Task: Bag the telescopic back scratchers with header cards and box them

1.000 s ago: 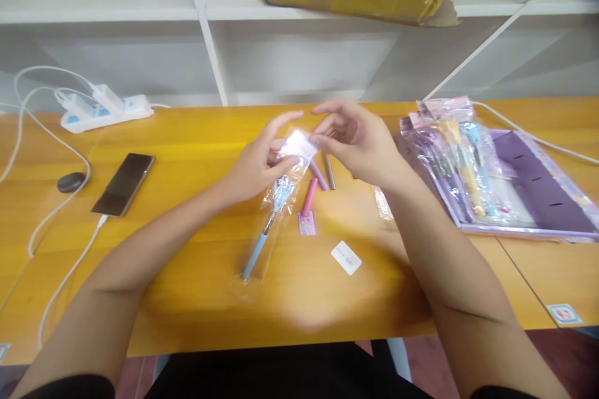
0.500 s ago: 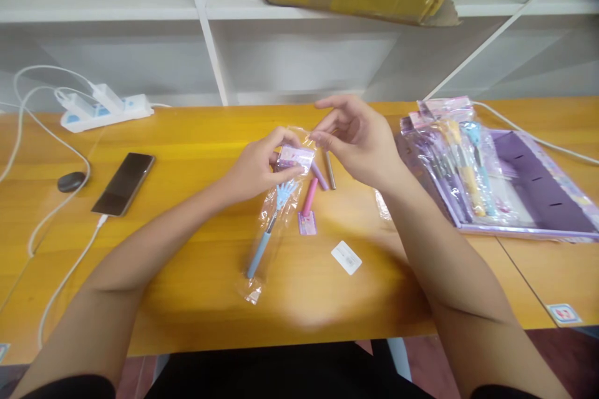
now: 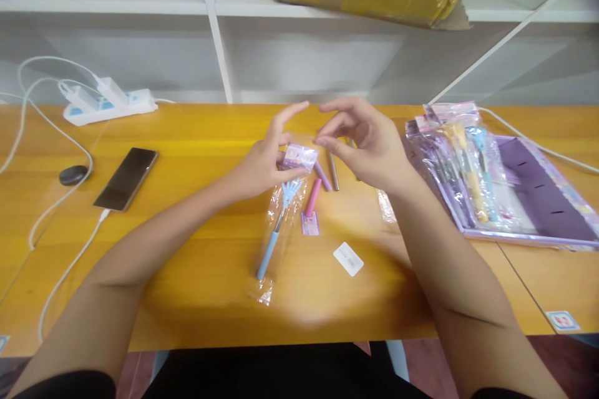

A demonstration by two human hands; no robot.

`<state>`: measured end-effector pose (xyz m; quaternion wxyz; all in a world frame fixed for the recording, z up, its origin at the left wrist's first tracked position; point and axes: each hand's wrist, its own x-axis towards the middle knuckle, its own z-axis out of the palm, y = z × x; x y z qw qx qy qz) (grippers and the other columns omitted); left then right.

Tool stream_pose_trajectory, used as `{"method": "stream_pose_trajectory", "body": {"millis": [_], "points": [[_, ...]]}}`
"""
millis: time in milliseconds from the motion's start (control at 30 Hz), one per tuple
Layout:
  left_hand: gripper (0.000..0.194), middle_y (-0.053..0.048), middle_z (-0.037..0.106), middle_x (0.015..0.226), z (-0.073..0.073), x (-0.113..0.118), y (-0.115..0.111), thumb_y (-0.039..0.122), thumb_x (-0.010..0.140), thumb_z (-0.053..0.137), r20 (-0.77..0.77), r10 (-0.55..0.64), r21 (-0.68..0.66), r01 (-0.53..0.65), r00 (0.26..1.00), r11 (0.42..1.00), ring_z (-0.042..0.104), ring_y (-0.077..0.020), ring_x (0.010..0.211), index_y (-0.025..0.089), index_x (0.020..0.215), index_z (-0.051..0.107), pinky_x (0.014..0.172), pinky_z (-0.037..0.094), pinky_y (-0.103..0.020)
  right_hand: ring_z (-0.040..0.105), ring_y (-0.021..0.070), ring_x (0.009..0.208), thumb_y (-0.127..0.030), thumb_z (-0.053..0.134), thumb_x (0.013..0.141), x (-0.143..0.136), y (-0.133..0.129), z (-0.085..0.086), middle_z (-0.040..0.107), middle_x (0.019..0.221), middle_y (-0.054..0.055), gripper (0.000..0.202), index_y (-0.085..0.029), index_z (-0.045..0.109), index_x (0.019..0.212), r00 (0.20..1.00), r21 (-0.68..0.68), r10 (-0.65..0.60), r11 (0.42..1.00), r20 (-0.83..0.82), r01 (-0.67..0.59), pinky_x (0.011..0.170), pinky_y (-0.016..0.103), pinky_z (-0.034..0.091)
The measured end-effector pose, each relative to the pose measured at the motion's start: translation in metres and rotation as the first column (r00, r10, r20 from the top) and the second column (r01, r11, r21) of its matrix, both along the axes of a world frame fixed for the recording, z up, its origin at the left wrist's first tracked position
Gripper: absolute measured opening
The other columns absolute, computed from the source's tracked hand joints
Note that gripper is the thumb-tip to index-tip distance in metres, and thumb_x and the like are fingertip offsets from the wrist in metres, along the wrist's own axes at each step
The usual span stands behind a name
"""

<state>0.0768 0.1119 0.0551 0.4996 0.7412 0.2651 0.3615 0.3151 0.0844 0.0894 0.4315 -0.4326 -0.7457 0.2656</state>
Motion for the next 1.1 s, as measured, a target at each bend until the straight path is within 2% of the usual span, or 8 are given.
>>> {"method": "stream_pose_trajectory", "body": {"millis": [133,233,367,500,700,933,1000,1100], "points": [[0.065,-0.006,0.075,0.112,-0.008,-0.001,0.008,0.028,0.085,0.090,0.017,-0.026,-0.026,0.027,1.000,0.999,0.077,-0.0215,0.094,0.027,0.142,0.059,0.085,0.061,-0.036,0.073,0.0225,0.085,-0.059,0.072,0.105,0.005,0.000,-0.002,0.073,0.095,0.003,0.044,-0.030,0.065,0.137,0.989,-0.120,0.140,0.982,-0.042,-0.144,0.069,0.035,0.060],[0.051,-0.007,0.076,0.113,-0.008,-0.003,0.009,0.034,0.086,0.091,-0.012,-0.025,-0.021,0.025,1.000,0.999,0.077,-0.0216,0.096,0.023,0.128,0.064,0.083,0.060,-0.035,0.071,0.0206,0.082,-0.056,0.075,0.103,0.002,0.000,-0.008,0.069,0.093,0.001,0.044,-0.032,0.064,0.138,0.990,-0.101,0.136,0.985,-0.042,-0.140,0.067,0.033,0.058],[0.038,-0.004,0.076,0.101,-0.005,-0.005,0.007,0.043,0.097,0.081,-0.022,-0.008,-0.014,0.008,1.000,1.000,0.076,-0.0182,0.086,0.023,0.126,0.065,0.075,0.058,-0.031,0.066,0.0184,0.080,-0.049,0.080,0.100,-0.007,-0.001,-0.011,0.061,0.087,-0.001,0.044,-0.030,0.063,0.136,0.992,-0.054,0.124,0.991,0.024,-0.122,0.073,0.033,0.058],[0.025,-0.004,0.080,0.105,-0.005,-0.004,0.008,0.038,0.104,0.069,-0.013,0.021,-0.008,-0.021,1.000,1.000,0.079,-0.0201,0.094,0.024,0.124,0.066,0.081,0.061,-0.031,0.064,0.0189,0.081,-0.050,0.080,0.098,-0.012,-0.002,-0.010,0.062,0.094,0.002,0.044,-0.028,0.065,0.133,0.995,-0.038,0.061,0.998,0.083,-0.058,0.068,0.032,0.053],[0.029,-0.003,0.084,0.103,-0.004,-0.005,0.008,0.036,0.100,0.075,-0.073,0.095,0.000,-0.095,0.993,0.995,0.081,-0.0213,0.093,0.024,0.124,0.067,0.085,0.062,-0.032,0.056,0.0159,0.067,-0.057,0.082,0.095,-0.015,0.001,-0.014,0.060,0.078,-0.002,0.048,-0.024,0.064,0.125,0.994,-0.266,0.095,0.961,0.060,-0.076,0.057,0.029,0.043],[0.029,-0.005,0.084,0.105,-0.007,-0.005,0.014,0.033,0.098,0.073,-0.116,0.110,-0.060,-0.117,0.987,0.991,0.080,-0.0221,0.093,0.023,0.124,0.065,0.082,0.061,-0.034,0.056,0.0147,0.066,-0.055,0.086,0.092,-0.021,0.001,-0.017,0.058,0.079,-0.003,0.049,-0.023,0.066,0.124,0.999,-0.299,0.028,0.954,0.018,-0.021,0.057,0.029,0.041],[0.035,-0.008,0.083,0.109,-0.005,-0.008,0.019,0.034,0.095,0.077,-0.140,0.062,-0.142,-0.082,0.988,0.987,0.079,-0.0218,0.093,0.021,0.124,0.065,0.080,0.060,-0.033,0.060,0.0152,0.067,-0.054,0.087,0.090,-0.021,0.005,-0.021,0.060,0.080,-0.002,0.049,-0.024,0.066,0.122,0.999,-0.295,-0.015,0.955,-0.033,0.004,0.059,0.029,0.044],[0.044,-0.009,0.081,0.106,0.001,-0.014,0.026,0.036,0.087,0.085,-0.222,-0.111,-0.251,0.053,0.969,0.966,0.075,-0.0193,0.084,0.017,0.124,0.069,0.073,0.057,-0.031,0.065,0.0162,0.069,-0.056,0.089,0.087,-0.019,0.014,-0.027,0.065,0.081,-0.001,0.049,-0.022,0.067,0.115,0.988,-0.302,-0.074,0.953,-0.133,0.030,0.063,0.030,0.051]]}}
